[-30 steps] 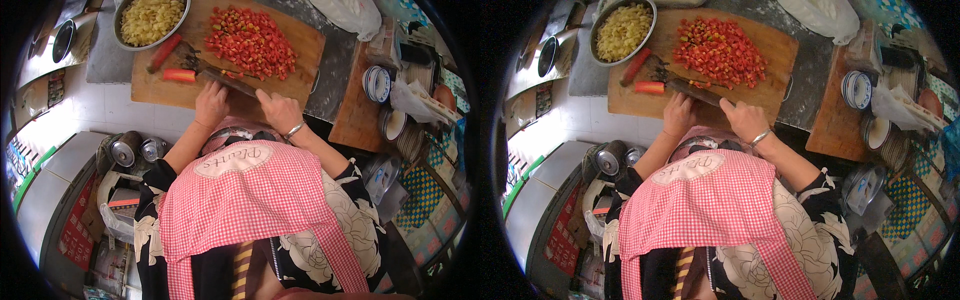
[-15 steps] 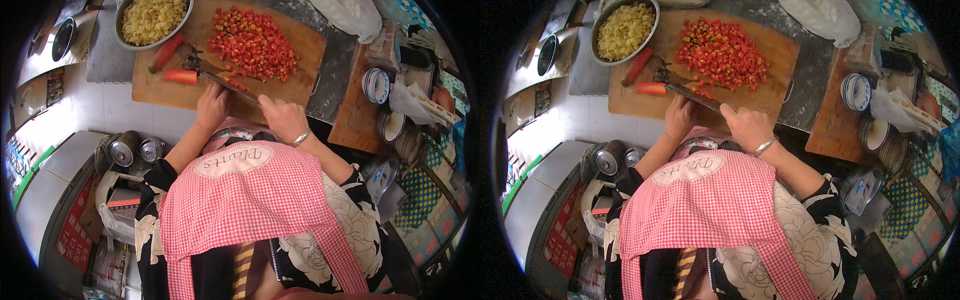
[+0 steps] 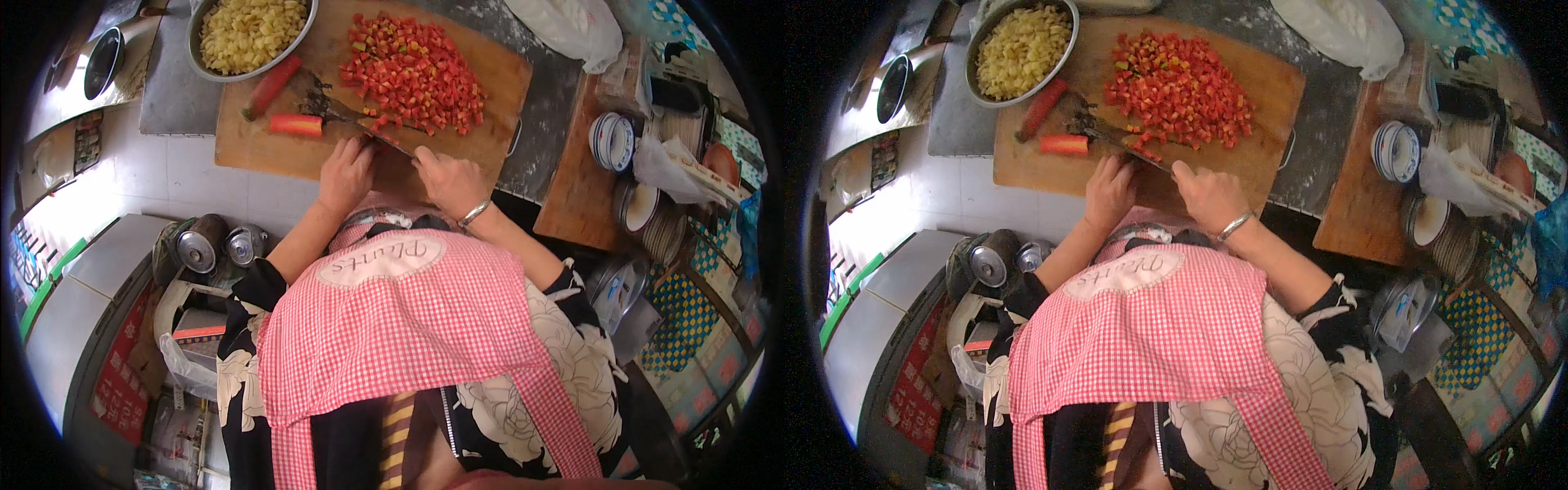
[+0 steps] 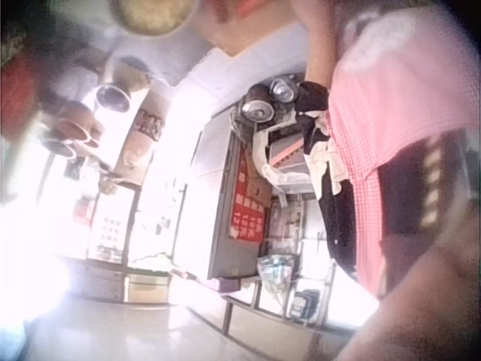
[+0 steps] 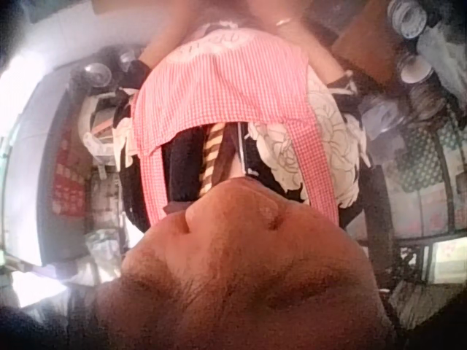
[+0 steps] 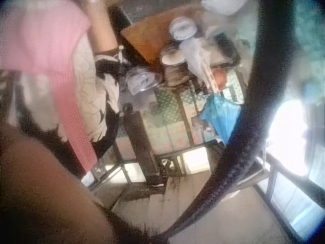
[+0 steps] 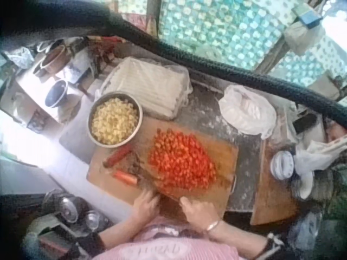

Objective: The person chops a carrot into small pieces on a wooden cutting board using a cleaver. After finishing the chopping, the person moves to the sink and washes a bowl of diced potatoes under running water, using a strainer to drain them.

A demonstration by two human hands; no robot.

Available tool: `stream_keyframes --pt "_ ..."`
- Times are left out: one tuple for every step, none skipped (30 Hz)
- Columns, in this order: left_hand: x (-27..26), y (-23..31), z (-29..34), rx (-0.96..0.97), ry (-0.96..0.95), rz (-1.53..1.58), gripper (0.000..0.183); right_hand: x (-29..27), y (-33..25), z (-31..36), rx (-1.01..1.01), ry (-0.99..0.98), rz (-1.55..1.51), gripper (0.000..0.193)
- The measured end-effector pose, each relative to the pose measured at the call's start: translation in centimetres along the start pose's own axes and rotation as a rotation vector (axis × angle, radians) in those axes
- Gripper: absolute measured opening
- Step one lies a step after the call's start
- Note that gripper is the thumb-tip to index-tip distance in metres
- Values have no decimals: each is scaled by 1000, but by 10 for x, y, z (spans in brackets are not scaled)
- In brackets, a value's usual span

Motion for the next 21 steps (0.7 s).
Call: stream_keyframes --pt "-1 2 1 30 32 21 23 3 0 1 9 -47 30 14" --pt "0 -2 -1 11 35 3 21 4 -1 1 -9 -40 48 15" --pt "0 -3 0 3 41 5 19 9 2 3 28 -124 99 16" --pt "-1 -1 3 11 76 23 17 8 0 5 4 -94 60 14" --pt "1 -4 2 0 62 20 16 10 1 5 16 -111 68 12" --pt "2 -3 4 6 79 29 14 11 -1 5 -10 -111 45 10" --pt "2 -4 4 15 101 34 13 11 1 6 25 -106 61 10" --pt "3 -6 4 4 100 22 12 10 -1 7 12 -77 47 10" --pt "4 -8 5 -11 90 15 12 4 -3 7 -22 19 -2 10" --pt "3 -6 6 25 111 15 12 10 -2 8 12 -66 31 9" --pt "5 -9 6 -12 81 14 14 9 -2 7 2 -61 40 9" --pt "4 -9 6 -3 85 13 15 13 0 7 44 -108 97 9" --pt "1 -7 7 19 111 34 17 18 0 8 45 -193 101 9" --pt "2 -8 7 -3 64 39 19 15 -1 6 21 -132 52 9" --pt "1 -7 6 5 61 51 21 14 -2 4 19 -108 31 9" --pt "-1 -4 6 24 64 65 23 13 -3 3 -10 -105 -18 9" --pt "-2 -5 5 7 60 54 24 12 -2 2 3 -78 19 9" --pt "-4 -4 5 -1 50 49 25 10 -4 2 -15 -52 9 9" --pt "-6 -1 6 20 43 56 26 8 -4 1 -21 -33 -5 9" --pt "-7 -1 6 10 32 43 26 8 -5 2 -20 -35 9 9" --pt "-9 -1 5 28 44 22 26 7 -6 2 -29 -31 23 9"
Point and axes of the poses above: each hand's wrist, its own z-axis away from the middle knuckle, its own x-axis out of the palm, y = z × x, the point moved 6 cm from there along -z, towards the middle knuckle, and after that the axes turned 5 degrees about x, right-handed, at the moved point
